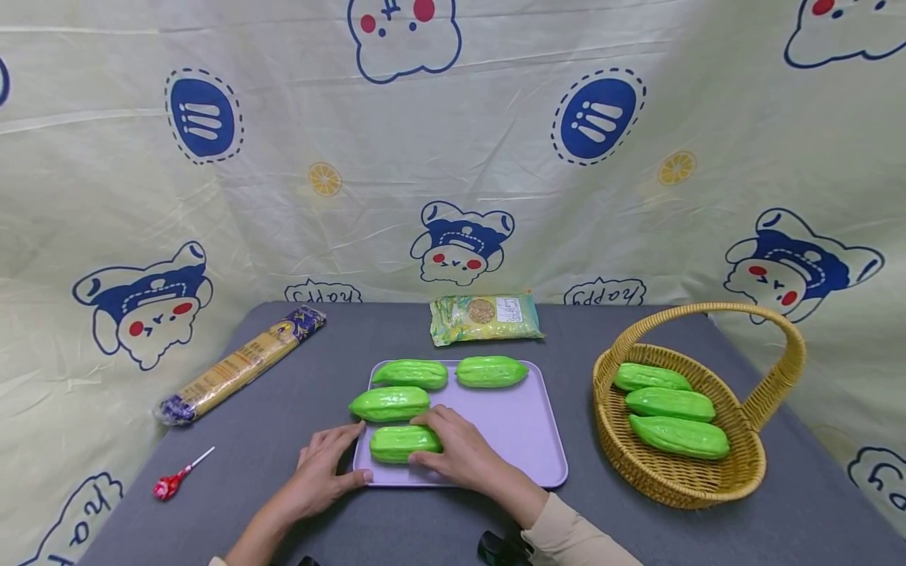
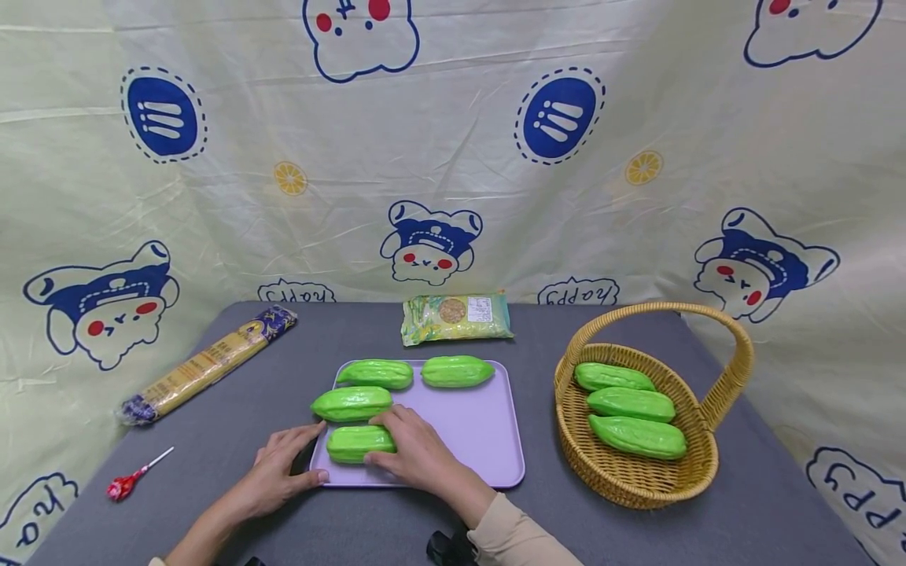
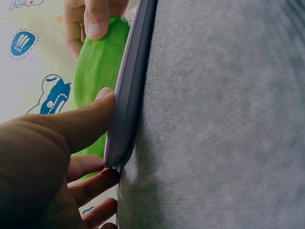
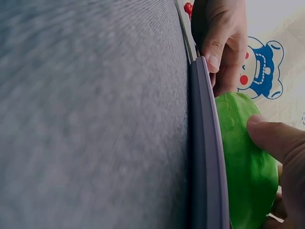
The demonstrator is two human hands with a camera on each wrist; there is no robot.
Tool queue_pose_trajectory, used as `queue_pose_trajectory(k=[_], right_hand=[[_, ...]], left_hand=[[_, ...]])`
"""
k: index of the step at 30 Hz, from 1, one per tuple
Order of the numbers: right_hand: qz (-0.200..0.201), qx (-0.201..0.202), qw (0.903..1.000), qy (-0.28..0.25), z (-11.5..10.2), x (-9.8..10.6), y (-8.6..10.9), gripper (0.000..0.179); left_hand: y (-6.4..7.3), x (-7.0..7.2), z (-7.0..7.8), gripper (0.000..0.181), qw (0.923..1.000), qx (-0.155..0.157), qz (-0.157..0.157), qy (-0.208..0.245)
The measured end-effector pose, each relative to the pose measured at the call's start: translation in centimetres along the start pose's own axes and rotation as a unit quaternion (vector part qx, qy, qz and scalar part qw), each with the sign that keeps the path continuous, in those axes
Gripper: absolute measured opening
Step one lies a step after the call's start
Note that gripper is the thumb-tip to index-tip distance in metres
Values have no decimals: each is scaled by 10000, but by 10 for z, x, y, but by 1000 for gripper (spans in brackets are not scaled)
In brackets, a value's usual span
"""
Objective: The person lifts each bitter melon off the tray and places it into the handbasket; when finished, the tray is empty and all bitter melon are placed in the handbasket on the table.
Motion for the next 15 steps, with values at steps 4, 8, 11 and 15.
queue_pose_trajectory(k=[4, 8, 11, 15], right_hand=[[264, 55, 9996, -56, 1, 8, 4, 45], [399, 94, 9991, -88, 2, 17, 9, 46], [505, 121, 9986, -132, 3, 27, 11, 45], [677, 87, 9975, -158, 6, 40, 15, 44]], left_hand=[[0, 0, 0, 71, 10000, 15, 7, 35], [1, 0, 0, 71, 10000, -14, 29, 36], [1, 0, 0, 71, 10000, -28, 35, 44], [1, -1, -1, 70, 10000, 3, 31, 67]])
Point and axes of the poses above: each hand's wrist, its own y-axis away from the middle knuckle, its own x-axis out of the back of the hand, z = x × y, the point moved 6 cm from there along -y, towards the middle knuckle, and after that the axes turned 7 degrees about -x, right-handed, at the moved point
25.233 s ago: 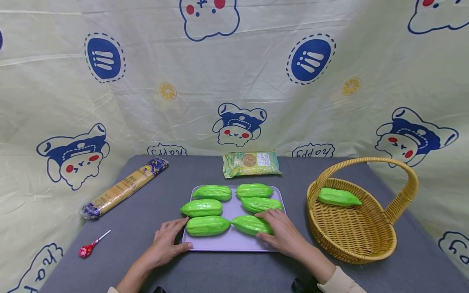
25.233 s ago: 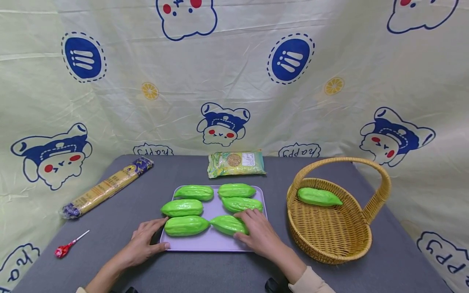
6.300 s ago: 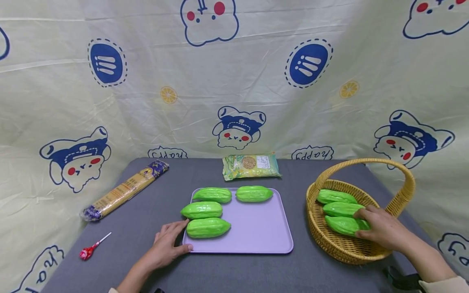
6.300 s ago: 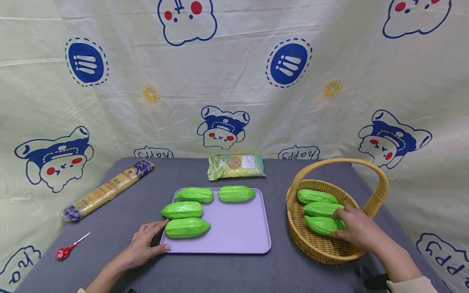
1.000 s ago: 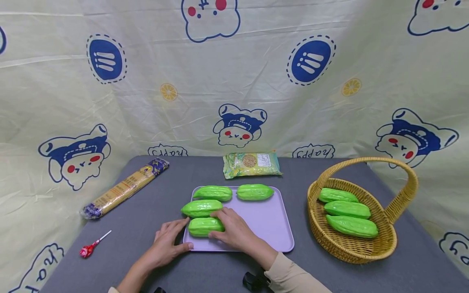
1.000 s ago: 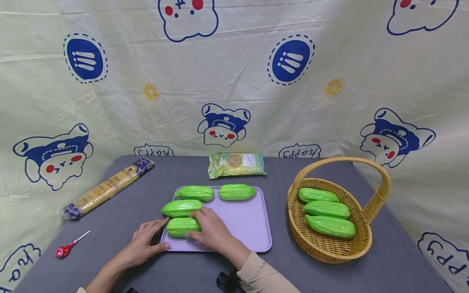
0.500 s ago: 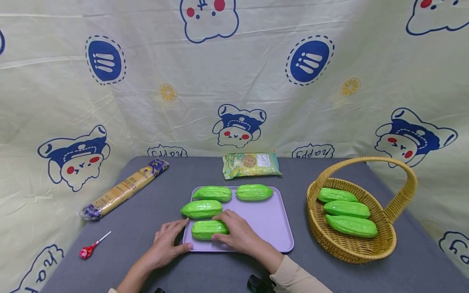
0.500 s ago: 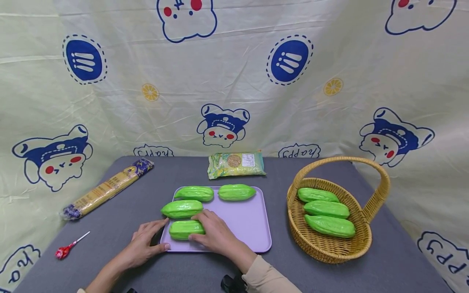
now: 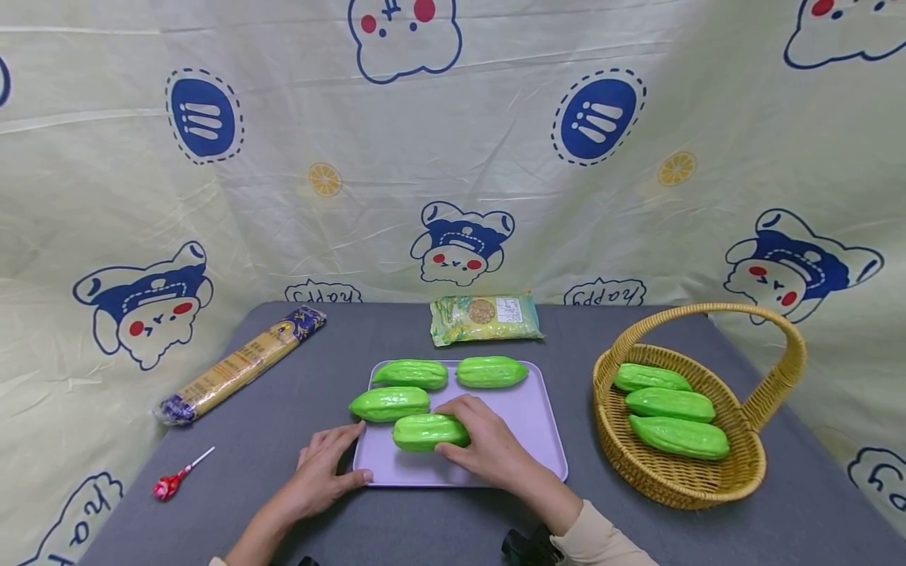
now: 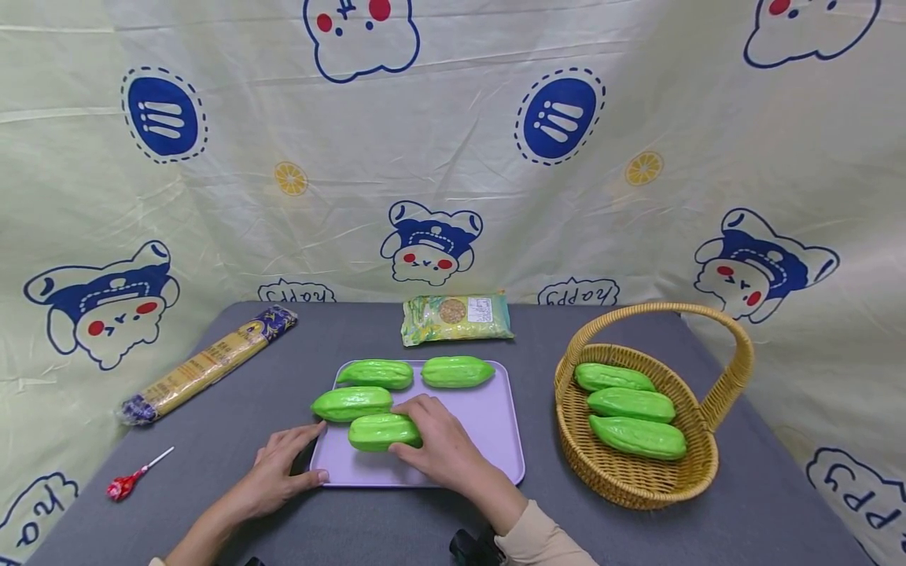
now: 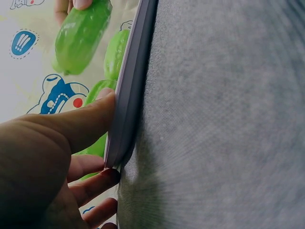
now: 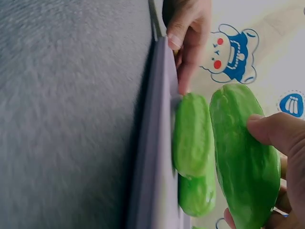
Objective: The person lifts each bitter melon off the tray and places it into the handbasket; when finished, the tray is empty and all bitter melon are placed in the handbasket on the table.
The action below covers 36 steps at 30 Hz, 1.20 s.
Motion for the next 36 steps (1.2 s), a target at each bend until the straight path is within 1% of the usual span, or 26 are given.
queue_pose_trajectory(k=[12, 19, 27, 36], right_hand=[[445, -44, 9988, 206, 14, 36, 13, 47], [528, -273, 9974, 408, 24, 56, 25, 47], [797, -213, 9949, 578, 32, 78, 38, 48], [905, -379, 9920, 799, 41, 102, 50, 49]], left_hand=[[1, -1, -2, 70, 9999, 75, -56, -52], [1, -1, -2, 70, 10000, 58, -45, -52], [1, -1, -2, 70, 9999, 78, -71, -37], [0, -1, -2, 70, 9999, 88, -87, -49]])
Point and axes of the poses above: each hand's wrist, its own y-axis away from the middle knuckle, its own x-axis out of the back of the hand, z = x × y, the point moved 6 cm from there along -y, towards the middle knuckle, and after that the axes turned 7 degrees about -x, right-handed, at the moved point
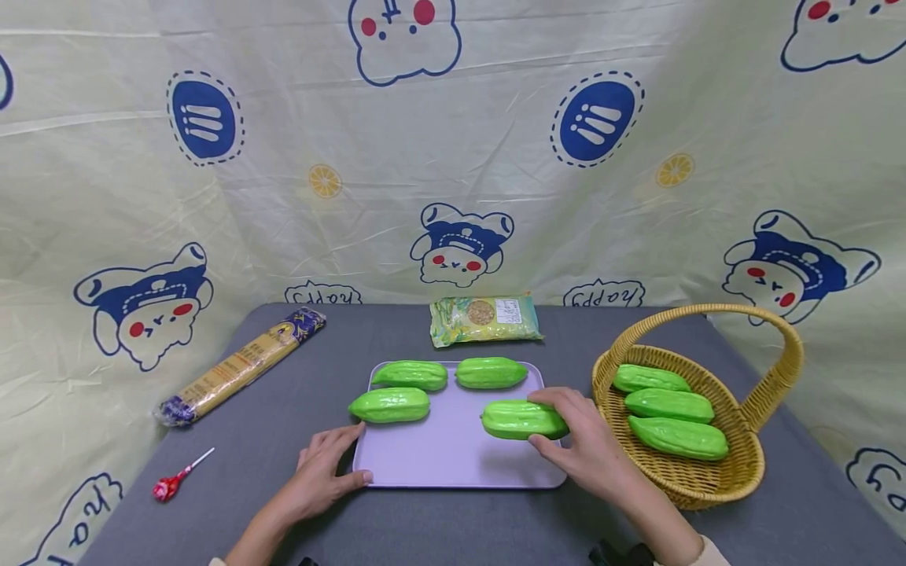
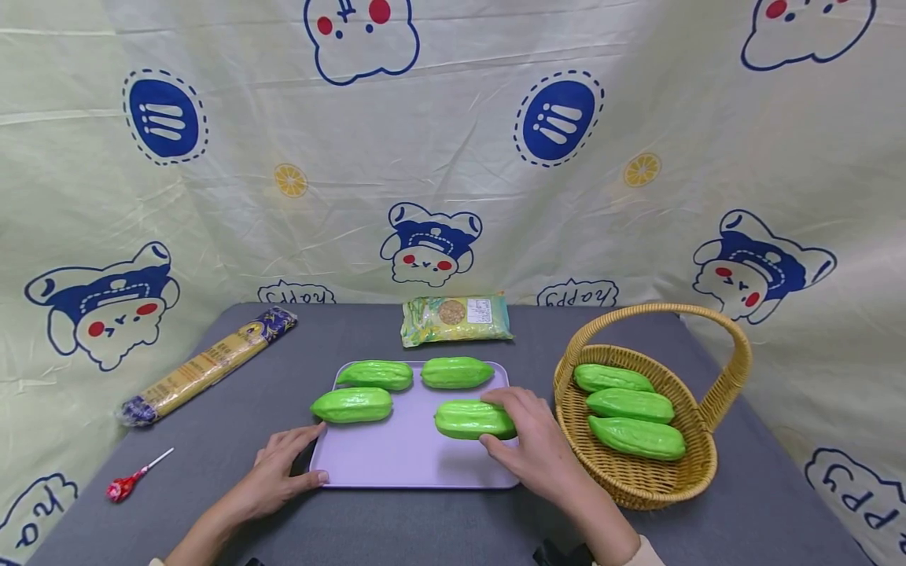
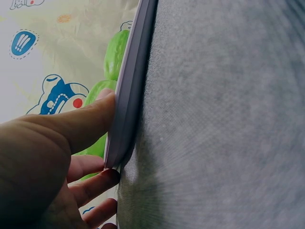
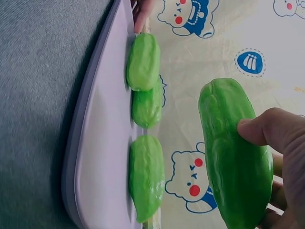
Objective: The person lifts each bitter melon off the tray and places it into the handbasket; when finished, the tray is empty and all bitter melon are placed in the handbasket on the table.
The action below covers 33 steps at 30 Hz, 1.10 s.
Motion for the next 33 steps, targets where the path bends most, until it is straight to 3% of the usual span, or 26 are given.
queue_pose_trajectory(k=[25, 33], right_hand=[[323, -213, 9992, -78, 39, 52, 26, 54], [262, -564, 9980, 143, 55, 70, 37, 53]], left_hand=[[0, 0, 0, 71, 10000, 30, -31, -6], [-1, 0, -1, 71, 10000, 46, -85, -8]])
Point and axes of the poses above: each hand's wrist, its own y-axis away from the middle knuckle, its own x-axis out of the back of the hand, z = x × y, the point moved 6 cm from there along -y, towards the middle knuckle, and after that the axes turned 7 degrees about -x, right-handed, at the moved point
